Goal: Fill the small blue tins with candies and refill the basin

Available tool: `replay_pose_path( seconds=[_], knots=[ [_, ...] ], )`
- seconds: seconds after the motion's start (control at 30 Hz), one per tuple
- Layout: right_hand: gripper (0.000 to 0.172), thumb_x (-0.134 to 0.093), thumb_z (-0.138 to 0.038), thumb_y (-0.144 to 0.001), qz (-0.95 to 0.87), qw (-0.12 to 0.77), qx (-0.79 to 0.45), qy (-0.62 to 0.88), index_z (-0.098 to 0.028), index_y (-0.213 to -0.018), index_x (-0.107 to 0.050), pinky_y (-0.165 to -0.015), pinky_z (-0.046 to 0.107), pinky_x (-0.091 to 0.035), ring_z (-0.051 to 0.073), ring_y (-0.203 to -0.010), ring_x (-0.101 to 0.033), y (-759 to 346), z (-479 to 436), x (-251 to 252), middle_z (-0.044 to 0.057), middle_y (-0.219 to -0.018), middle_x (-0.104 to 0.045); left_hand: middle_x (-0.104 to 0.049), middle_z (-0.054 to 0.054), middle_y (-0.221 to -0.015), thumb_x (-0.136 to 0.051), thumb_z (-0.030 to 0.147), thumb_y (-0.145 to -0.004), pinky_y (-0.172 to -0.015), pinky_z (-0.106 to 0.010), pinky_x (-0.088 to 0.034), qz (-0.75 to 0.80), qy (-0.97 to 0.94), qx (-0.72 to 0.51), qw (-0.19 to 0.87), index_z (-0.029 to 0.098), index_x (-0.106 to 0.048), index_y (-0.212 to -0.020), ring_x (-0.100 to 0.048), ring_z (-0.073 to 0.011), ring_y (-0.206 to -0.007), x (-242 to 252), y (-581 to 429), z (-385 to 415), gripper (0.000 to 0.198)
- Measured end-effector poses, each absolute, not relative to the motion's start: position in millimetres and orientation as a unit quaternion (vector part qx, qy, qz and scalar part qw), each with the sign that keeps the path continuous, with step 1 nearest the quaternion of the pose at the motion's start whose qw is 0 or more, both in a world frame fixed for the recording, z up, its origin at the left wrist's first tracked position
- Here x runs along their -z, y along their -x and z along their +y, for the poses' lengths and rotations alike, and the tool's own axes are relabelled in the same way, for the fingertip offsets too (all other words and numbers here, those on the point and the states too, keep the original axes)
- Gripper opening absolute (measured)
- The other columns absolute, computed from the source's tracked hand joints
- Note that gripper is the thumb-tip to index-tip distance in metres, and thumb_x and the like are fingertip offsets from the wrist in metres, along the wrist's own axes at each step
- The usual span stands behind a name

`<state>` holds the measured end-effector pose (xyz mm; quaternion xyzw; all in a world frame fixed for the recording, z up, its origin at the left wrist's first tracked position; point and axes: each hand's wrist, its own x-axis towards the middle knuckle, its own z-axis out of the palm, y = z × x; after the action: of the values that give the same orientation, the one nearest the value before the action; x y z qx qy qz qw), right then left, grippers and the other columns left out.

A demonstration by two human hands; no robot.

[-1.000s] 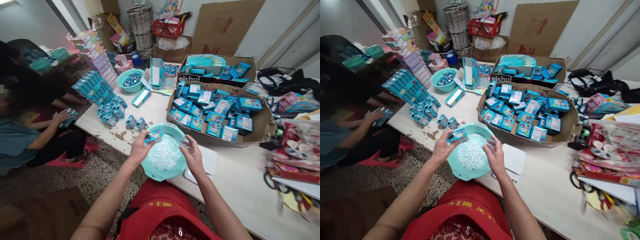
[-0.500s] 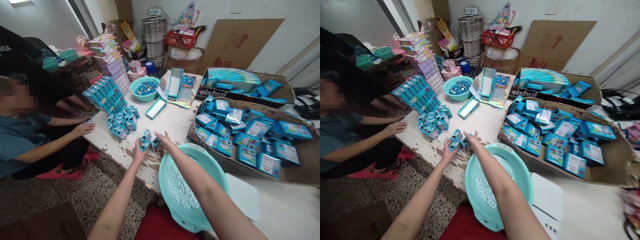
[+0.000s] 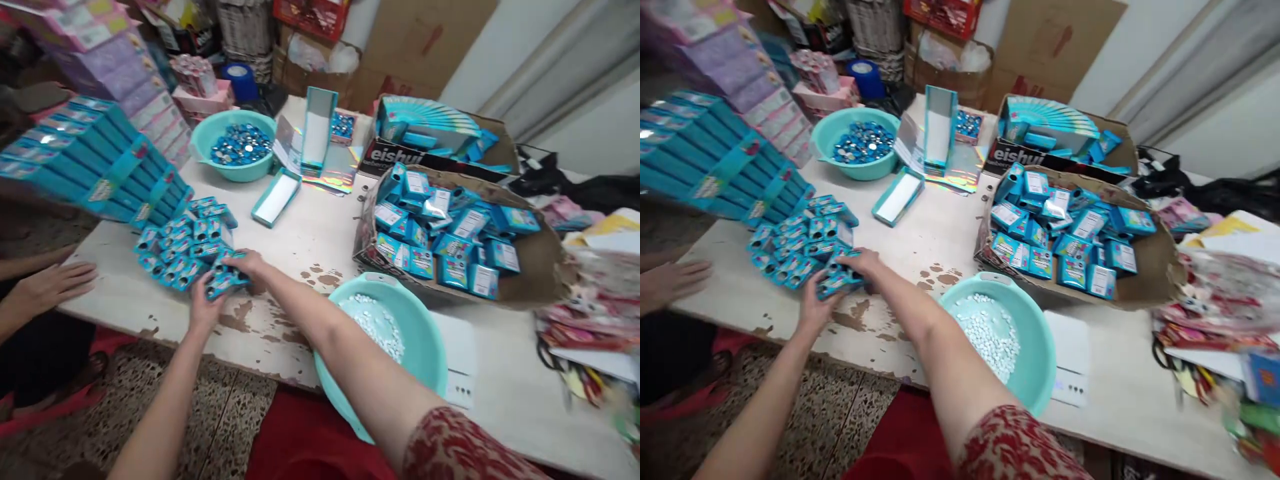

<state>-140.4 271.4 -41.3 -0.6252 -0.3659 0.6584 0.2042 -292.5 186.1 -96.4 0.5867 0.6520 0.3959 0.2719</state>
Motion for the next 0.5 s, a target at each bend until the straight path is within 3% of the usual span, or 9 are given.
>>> replay_pose_path(
  seconds=[0.17, 0.23, 0.33, 0.4, 0.47, 0.5],
  knots=[
    [0.105, -0.076, -0.063, -0.058, -0.348, 0.248, -0.607, 0.67, -0.015, -0.142, -0.035, -0.105, 0.049, -0.035, 0.036, -0.127, -0.041, 159, 260, 44, 0.017, -0.146, -0.033, -0.05, -0.014, -0.125, -0.072, 0.029, -0.063, -0.098, -0.042, -0.043, 0.711, -0.531, -0.423, 0.184, 0.015, -0.039, -0.13, -0.052, -0.0269, -0.113, 101, 299, 181, 0.076],
    [0.1, -0.072, -0.064, -0.062, -0.394, 0.295, -0.571, 0.657, -0.015, -0.141, -0.036, -0.107, 0.048, -0.033, 0.034, -0.129, -0.038, 131, 233, 31, 0.017, -0.143, -0.035, -0.046, -0.016, -0.13, -0.073, 0.026, -0.062, -0.102, -0.044, -0.039, 0.725, -0.517, -0.424, 0.166, 0.014, -0.035, -0.133, -0.047, -0.0284, -0.12, 97, 292, 175, 0.082],
    [0.066, -0.067, -0.058, -0.071, -0.529, 0.397, -0.446, 0.602, -0.025, -0.127, -0.054, -0.11, 0.041, -0.029, 0.027, -0.132, -0.035, 47, 162, 2, 0.009, -0.133, -0.049, -0.04, -0.019, -0.135, -0.072, 0.023, -0.062, -0.107, -0.049, -0.032, 0.76, -0.491, -0.405, 0.132, 0.013, -0.031, -0.136, -0.039, -0.0323, -0.127, 86, 272, 159, 0.085],
    [0.054, -0.066, -0.053, -0.073, -0.522, 0.439, -0.313, 0.661, -0.026, -0.12, -0.059, -0.112, 0.046, -0.023, 0.028, -0.132, -0.034, -24, 100, -15, 0.009, -0.13, -0.051, -0.04, -0.02, -0.134, -0.07, 0.024, -0.066, -0.109, -0.05, -0.028, 0.778, -0.46, -0.405, 0.139, 0.012, -0.034, -0.133, -0.035, -0.0333, -0.129, 76, 248, 134, 0.077],
    [0.066, -0.068, -0.053, -0.067, -0.443, 0.439, -0.189, 0.759, -0.019, -0.123, -0.055, -0.114, 0.053, -0.017, 0.033, -0.133, -0.033, -92, 38, -21, 0.014, -0.134, -0.048, -0.042, -0.018, -0.132, -0.066, 0.026, -0.071, -0.109, -0.049, -0.027, 0.778, -0.415, -0.412, 0.229, 0.014, -0.038, -0.127, -0.036, -0.0319, -0.128, 65, 212, 95, 0.064],
    [0.079, -0.07, -0.055, -0.06, -0.385, 0.423, -0.152, 0.806, -0.014, -0.125, -0.052, -0.113, 0.057, -0.016, 0.037, -0.133, -0.031, -121, 11, -20, 0.019, -0.136, -0.045, -0.046, -0.017, -0.129, -0.061, 0.026, -0.075, -0.107, -0.047, -0.029, 0.761, -0.388, -0.405, 0.327, 0.016, -0.041, -0.124, -0.039, -0.0305, -0.125, 61, 189, 72, 0.054]
  ],
)
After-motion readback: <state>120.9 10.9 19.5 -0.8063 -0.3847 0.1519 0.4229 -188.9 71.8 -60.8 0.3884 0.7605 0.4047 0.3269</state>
